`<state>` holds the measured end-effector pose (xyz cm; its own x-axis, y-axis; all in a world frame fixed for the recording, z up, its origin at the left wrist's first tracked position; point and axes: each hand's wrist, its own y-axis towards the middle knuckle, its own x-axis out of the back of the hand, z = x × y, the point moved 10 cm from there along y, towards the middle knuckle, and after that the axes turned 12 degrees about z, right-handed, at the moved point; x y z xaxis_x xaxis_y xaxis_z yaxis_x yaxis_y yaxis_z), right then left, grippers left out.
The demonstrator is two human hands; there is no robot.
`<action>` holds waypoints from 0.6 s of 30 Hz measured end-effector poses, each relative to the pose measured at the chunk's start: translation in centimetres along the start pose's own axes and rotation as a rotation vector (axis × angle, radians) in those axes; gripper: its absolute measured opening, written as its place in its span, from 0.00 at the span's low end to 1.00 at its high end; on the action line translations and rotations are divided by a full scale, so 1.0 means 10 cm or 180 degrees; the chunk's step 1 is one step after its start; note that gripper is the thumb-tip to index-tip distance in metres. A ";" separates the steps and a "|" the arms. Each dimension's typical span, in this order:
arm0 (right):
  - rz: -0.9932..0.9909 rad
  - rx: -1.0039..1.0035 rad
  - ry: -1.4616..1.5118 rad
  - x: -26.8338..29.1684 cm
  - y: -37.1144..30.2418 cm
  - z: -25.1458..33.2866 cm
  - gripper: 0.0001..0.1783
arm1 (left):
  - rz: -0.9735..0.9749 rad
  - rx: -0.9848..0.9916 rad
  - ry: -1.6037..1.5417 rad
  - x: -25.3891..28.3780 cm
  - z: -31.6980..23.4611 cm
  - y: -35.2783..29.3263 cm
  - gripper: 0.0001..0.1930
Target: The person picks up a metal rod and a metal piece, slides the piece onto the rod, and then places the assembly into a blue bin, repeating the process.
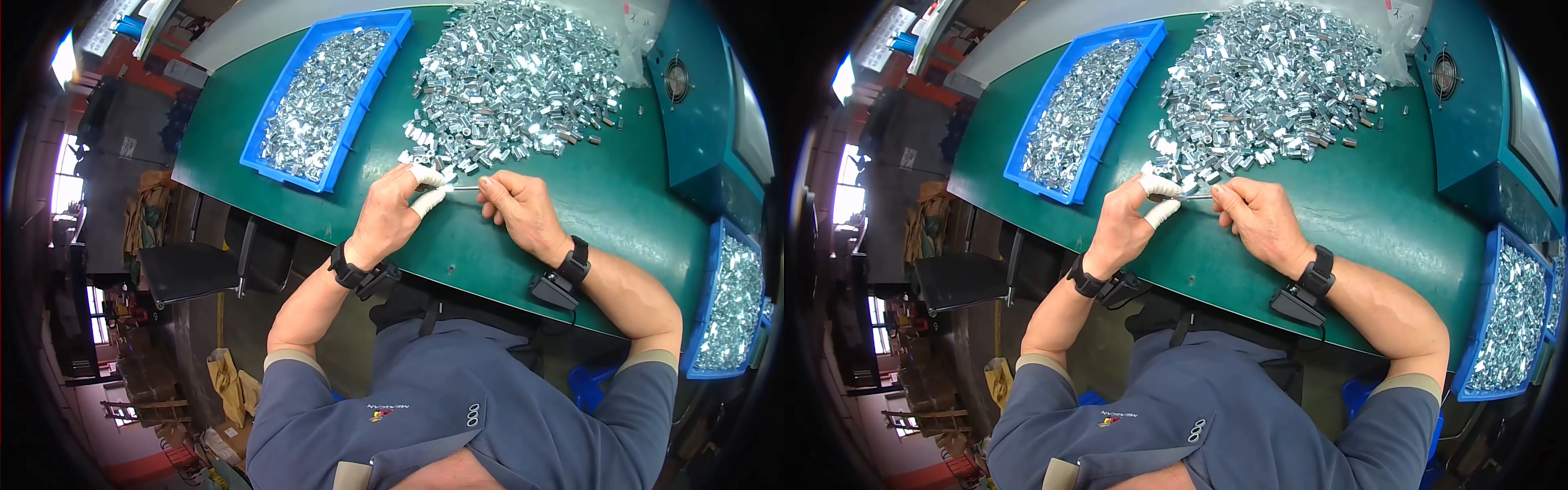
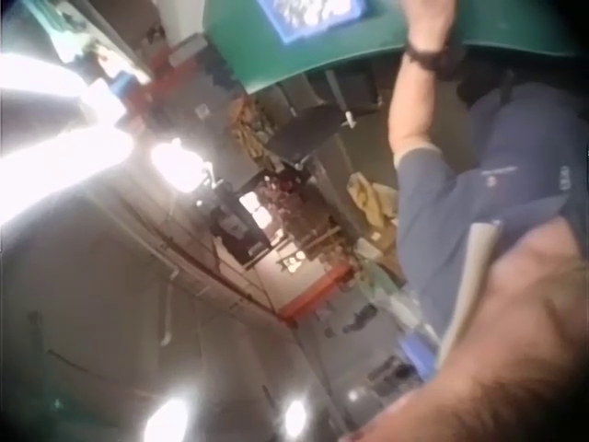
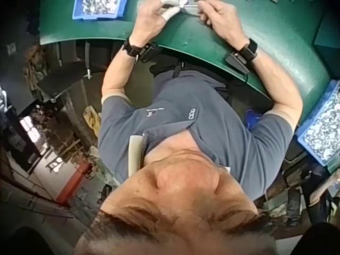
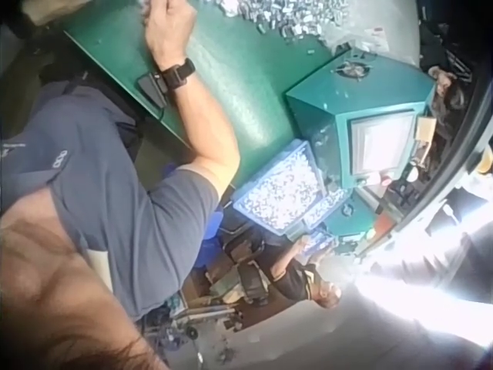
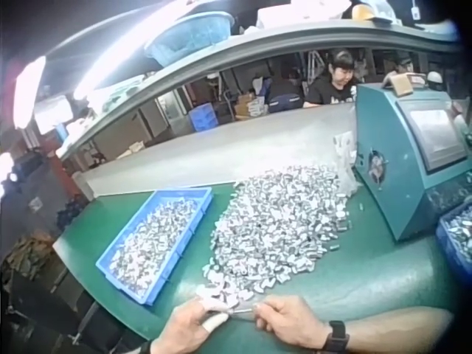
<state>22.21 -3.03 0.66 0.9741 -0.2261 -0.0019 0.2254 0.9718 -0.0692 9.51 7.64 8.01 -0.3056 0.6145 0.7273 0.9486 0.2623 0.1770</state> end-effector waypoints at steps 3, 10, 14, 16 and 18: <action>0.0271 0.0009 -0.0103 -0.07 0.00 0.00 0.21 | 0.0119 0.0042 -0.0149 -0.08 -0.02 0.01 0.10; 0.0131 0.0049 0.0034 -0.04 0.02 -0.02 0.21 | 0.0076 0.0127 -0.0483 -0.16 0.03 0.03 0.11; 0.0140 0.0125 0.0073 -0.04 0.01 0.00 0.20 | 0.0137 0.0330 -0.0721 -0.22 0.09 0.02 0.13; 0.0187 0.0119 0.0064 -0.07 0.02 0.02 0.19 | 0.0091 0.0318 -0.0592 -0.22 0.11 0.00 0.13; 0.0059 0.0197 0.0157 -0.05 0.01 0.06 0.16 | 0.0048 0.0300 -0.0472 -0.21 0.11 -0.01 0.12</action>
<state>21.72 -2.73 1.21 0.9764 -0.2095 -0.0520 0.2094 0.9778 -0.0069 10.00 7.16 5.69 -0.3067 0.7202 0.6223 0.9434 0.3165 0.0987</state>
